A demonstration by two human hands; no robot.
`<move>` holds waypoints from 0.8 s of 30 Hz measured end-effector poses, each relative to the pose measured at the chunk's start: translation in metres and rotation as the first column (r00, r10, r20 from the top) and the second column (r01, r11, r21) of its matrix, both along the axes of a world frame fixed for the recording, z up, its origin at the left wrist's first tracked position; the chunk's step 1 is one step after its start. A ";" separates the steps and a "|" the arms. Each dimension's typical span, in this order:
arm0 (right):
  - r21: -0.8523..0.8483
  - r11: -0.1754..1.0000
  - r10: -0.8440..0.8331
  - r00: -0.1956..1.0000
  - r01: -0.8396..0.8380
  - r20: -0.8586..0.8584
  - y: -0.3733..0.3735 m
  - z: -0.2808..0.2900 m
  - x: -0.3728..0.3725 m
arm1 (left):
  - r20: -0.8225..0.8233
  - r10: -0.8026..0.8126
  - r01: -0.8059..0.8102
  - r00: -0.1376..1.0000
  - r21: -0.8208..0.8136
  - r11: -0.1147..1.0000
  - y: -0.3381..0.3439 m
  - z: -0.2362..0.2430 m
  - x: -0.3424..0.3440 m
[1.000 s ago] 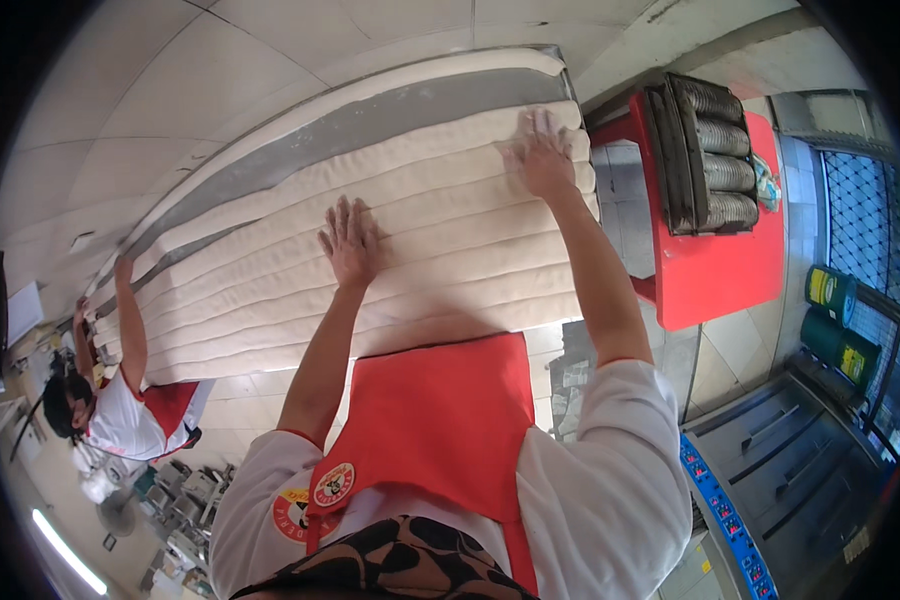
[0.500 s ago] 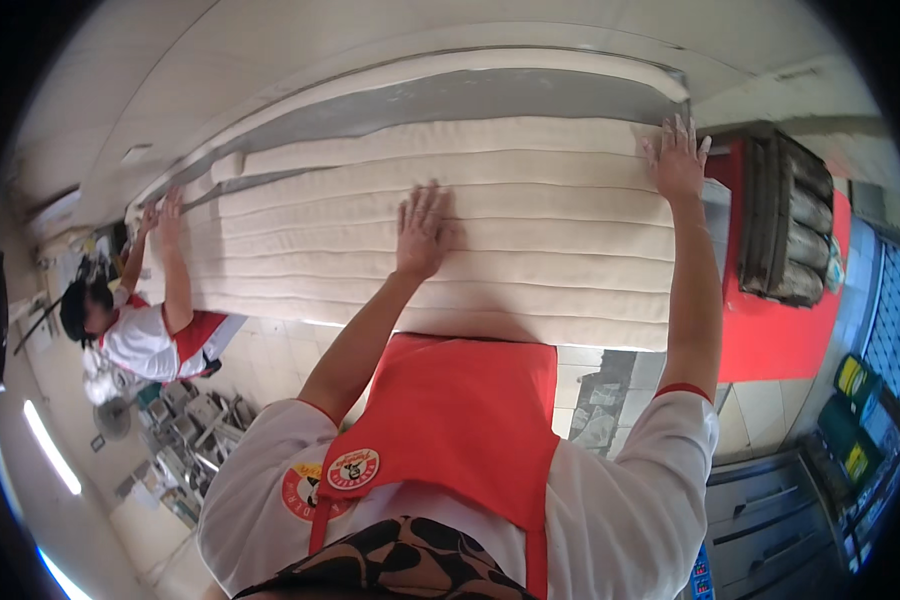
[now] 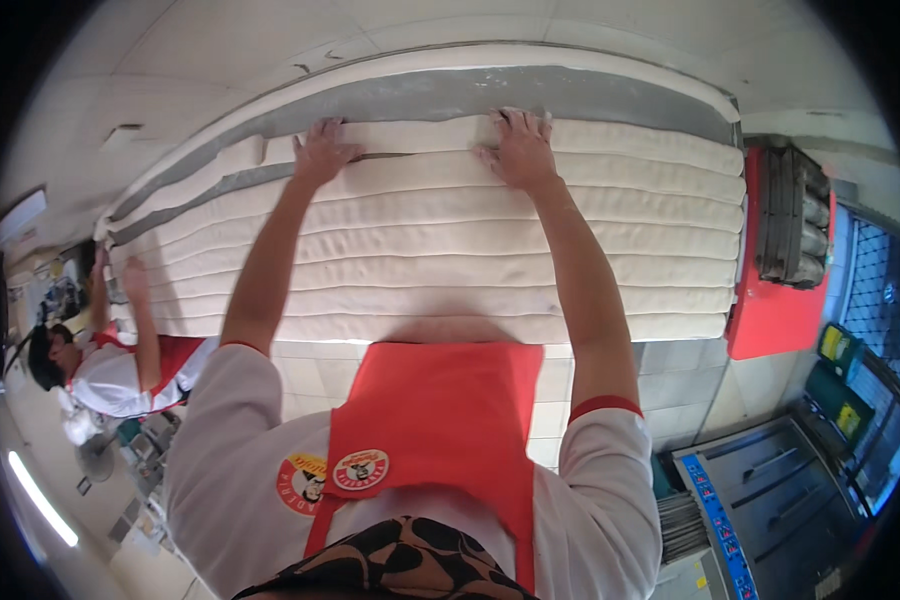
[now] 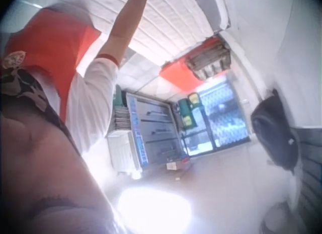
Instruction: The person organizes and flattens several long strips of dough on a counter, then uses a blue scraper and a knife to score or cut the dough into uniform pieces.
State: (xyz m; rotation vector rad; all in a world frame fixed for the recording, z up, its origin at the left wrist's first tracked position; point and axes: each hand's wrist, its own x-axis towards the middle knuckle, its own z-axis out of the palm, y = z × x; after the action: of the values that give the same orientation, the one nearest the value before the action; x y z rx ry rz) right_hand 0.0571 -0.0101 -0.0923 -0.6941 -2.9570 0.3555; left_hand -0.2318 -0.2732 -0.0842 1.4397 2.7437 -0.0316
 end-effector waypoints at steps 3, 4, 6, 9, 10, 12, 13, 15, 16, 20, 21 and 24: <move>-0.048 0.998 -0.032 0.998 0.034 0.051 -0.018 0.015 -0.009 | 0.252 -0.050 0.117 0.966 -0.257 0.959 -0.003 0.018 -0.044; -0.073 0.997 -0.035 0.998 0.040 0.060 -0.022 0.021 -0.016 | 0.353 -0.069 0.144 0.933 -0.192 0.971 -0.007 0.018 -0.052; -0.051 0.997 -0.055 0.998 0.057 0.038 -0.029 0.027 -0.026 | 0.533 -0.133 0.184 0.836 -0.042 0.982 0.001 0.015 -0.052; 0.066 0.990 -0.126 0.992 0.123 0.033 -0.035 0.002 -0.007 | 0.731 -0.071 0.016 0.679 0.081 0.997 0.042 0.059 -0.032; 0.079 0.988 -0.136 0.988 0.130 0.068 -0.041 -0.001 -0.005 | 0.773 -0.061 0.009 0.631 0.072 0.997 0.044 0.065 -0.035; 0.096 0.983 -0.165 0.980 0.155 0.109 -0.048 -0.006 -0.001 | 0.846 -0.042 -0.004 0.532 0.053 0.999 0.049 0.072 -0.041; 0.098 0.982 -0.174 0.979 0.164 0.108 -0.051 -0.006 -0.004 | 0.789 -0.077 0.101 0.610 0.019 0.995 0.049 0.053 -0.048; 0.122 0.982 -0.161 0.980 0.146 0.118 -0.061 -0.001 -0.019 | 0.643 -0.151 0.270 0.751 -0.091 0.959 0.041 -0.008 -0.069; 0.150 0.980 -0.155 0.978 0.134 0.139 -0.064 0.000 -0.021 | 0.625 -0.151 0.273 0.766 -0.102 0.957 0.040 -0.025 -0.068; 0.080 0.988 -0.146 0.966 0.132 0.213 -0.062 0.007 -0.020 | 0.585 -0.081 0.220 0.807 -0.171 0.960 0.064 -0.026 -0.028; 0.091 0.986 -0.155 0.957 0.136 0.246 -0.056 0.007 -0.013 | 0.551 -0.054 0.172 0.833 -0.166 0.971 0.071 -0.008 -0.003; 0.090 0.991 -0.116 0.957 0.096 0.266 -0.058 0.009 -0.020 | 0.539 -0.010 0.067 0.842 -0.087 0.994 0.074 0.041 0.029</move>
State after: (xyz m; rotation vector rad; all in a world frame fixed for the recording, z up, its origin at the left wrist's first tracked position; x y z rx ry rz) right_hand 0.0368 -0.0676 -0.0831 -0.9585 -3.1474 0.1485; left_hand -0.2033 -0.1988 -0.0428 1.2380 2.2184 0.1984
